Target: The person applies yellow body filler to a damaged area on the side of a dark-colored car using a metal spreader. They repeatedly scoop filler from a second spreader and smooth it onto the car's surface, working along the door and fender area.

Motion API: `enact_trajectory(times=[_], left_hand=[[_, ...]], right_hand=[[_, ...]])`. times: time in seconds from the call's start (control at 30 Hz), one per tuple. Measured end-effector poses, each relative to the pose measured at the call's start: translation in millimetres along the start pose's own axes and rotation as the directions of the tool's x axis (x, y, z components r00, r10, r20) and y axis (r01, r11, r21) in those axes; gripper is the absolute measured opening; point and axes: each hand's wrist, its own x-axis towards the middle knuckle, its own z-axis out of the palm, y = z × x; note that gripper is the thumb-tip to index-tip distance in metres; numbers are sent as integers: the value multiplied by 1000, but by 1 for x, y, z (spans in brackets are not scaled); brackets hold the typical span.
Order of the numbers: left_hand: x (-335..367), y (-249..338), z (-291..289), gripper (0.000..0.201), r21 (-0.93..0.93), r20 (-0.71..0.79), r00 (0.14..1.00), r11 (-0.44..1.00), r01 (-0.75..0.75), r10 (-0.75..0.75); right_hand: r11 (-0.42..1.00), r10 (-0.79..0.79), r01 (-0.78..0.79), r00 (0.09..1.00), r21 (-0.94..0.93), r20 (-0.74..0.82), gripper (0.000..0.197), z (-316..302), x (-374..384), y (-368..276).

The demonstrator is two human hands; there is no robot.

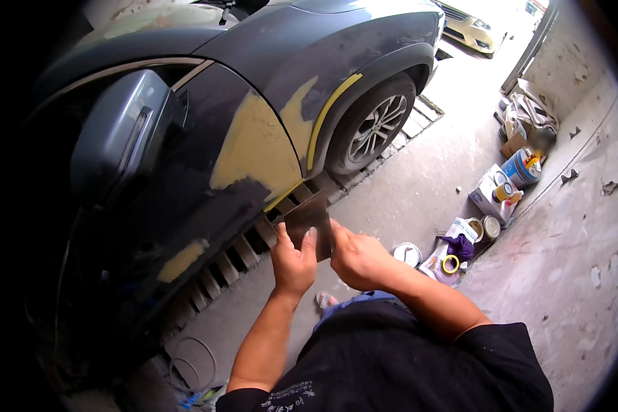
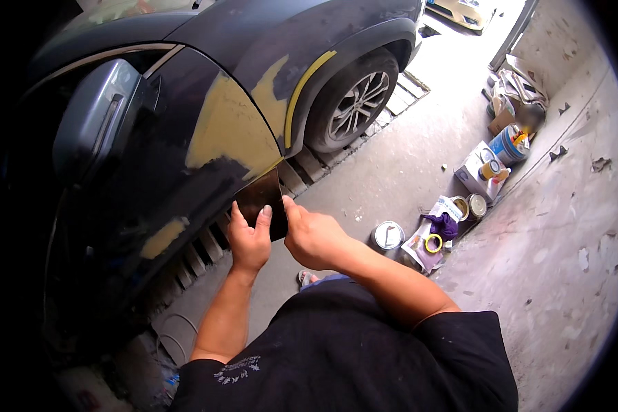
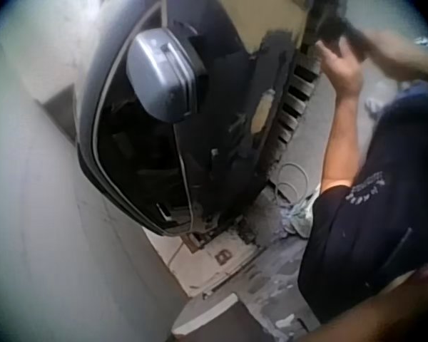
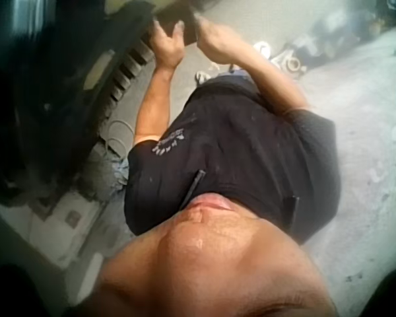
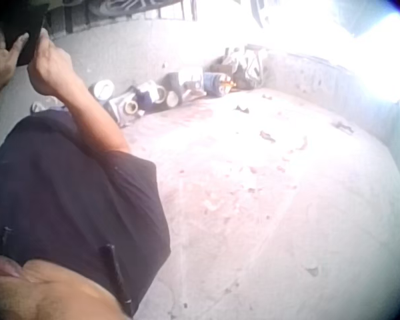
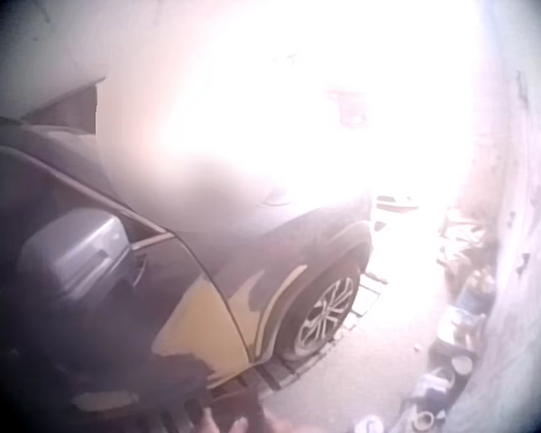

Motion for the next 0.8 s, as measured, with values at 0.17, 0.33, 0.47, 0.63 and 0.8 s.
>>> enact_trajectory(times=[0.17, 0.33, 0.47, 0.63, 0.8], left_hand=[[4, 3, -4, 32, -78, -4, 1000, 997, -17, 17], [5, 1, -3, 31, 2, -16, 999, 1000, -28, 28], [5, -5, -10, 33, -55, -5, 999, 998, 31, -31], [12, -4, -11, 41, -238, -88, 994, 970, 40, -62], [20, -21, -50, 41, -571, 74, 937, 756, 321, -342]], right_hand=[[1000, -8, 7, 1000, 29, 29, 59, -9, 4, -7], [1000, 7, -6, 1000, -25, 19, 59, 6, 8, 1], [997, -78, 79, 996, 9, -35, 58, -2, 6, -7], [1000, 5, -3, 994, -20, 108, 52, 27, 8, 26], [895, 101, -91, 995, 437, 0, 48, 2, -3, 80]])
